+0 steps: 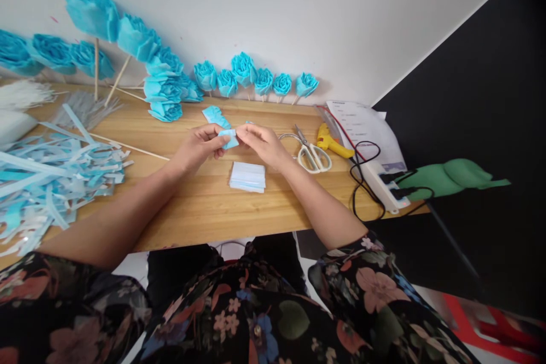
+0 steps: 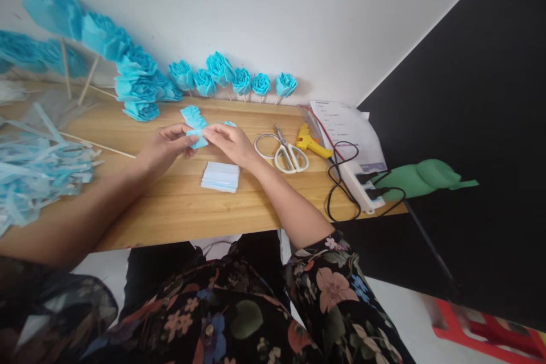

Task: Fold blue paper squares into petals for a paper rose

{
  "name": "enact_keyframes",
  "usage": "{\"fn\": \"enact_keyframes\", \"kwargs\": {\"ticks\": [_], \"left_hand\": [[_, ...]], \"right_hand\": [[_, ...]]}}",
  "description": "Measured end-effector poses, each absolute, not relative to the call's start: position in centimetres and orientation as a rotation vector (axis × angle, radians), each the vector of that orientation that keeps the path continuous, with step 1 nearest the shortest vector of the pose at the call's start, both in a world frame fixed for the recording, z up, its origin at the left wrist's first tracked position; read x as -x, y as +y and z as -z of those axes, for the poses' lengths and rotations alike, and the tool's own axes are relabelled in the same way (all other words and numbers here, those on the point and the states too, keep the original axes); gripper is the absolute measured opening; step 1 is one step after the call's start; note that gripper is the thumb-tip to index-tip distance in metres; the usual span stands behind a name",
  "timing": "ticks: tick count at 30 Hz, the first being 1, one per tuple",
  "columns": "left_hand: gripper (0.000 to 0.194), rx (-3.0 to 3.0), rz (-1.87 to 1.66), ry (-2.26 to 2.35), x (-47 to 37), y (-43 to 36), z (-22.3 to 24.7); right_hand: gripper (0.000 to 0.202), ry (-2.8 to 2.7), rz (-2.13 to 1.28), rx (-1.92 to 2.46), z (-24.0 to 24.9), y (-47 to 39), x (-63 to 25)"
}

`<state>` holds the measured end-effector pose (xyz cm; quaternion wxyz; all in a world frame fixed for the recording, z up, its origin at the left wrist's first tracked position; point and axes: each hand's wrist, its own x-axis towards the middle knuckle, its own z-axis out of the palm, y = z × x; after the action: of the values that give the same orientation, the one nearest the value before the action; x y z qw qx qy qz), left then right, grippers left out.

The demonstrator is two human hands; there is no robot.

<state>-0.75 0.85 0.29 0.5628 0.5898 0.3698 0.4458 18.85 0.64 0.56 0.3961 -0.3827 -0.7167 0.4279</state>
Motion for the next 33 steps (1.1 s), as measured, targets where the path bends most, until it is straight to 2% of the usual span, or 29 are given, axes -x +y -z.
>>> {"fn": "enact_keyframes", "kwargs": {"ticks": [18, 27, 33], "left_hand": [[0.038, -1.542, -0.936, 0.949, 0.92, 1.11, 0.18], [0.035, -1.607, -0.949, 0.916, 0.94, 1.17, 0.2], [0.037, -1.619, -0.942, 0.927, 0.87, 1.2, 0.21]], "right_hand": [[0.026, -1.863, -0.895, 1.096, -0.46, 0.51, -18.7], [0.027, -1.698, -1.08, 0.985, -0.45, 0.63, -18.79], [0.03, -1.757, -1.017, 1.032, -0.35, 0.69, -18.79]]}}
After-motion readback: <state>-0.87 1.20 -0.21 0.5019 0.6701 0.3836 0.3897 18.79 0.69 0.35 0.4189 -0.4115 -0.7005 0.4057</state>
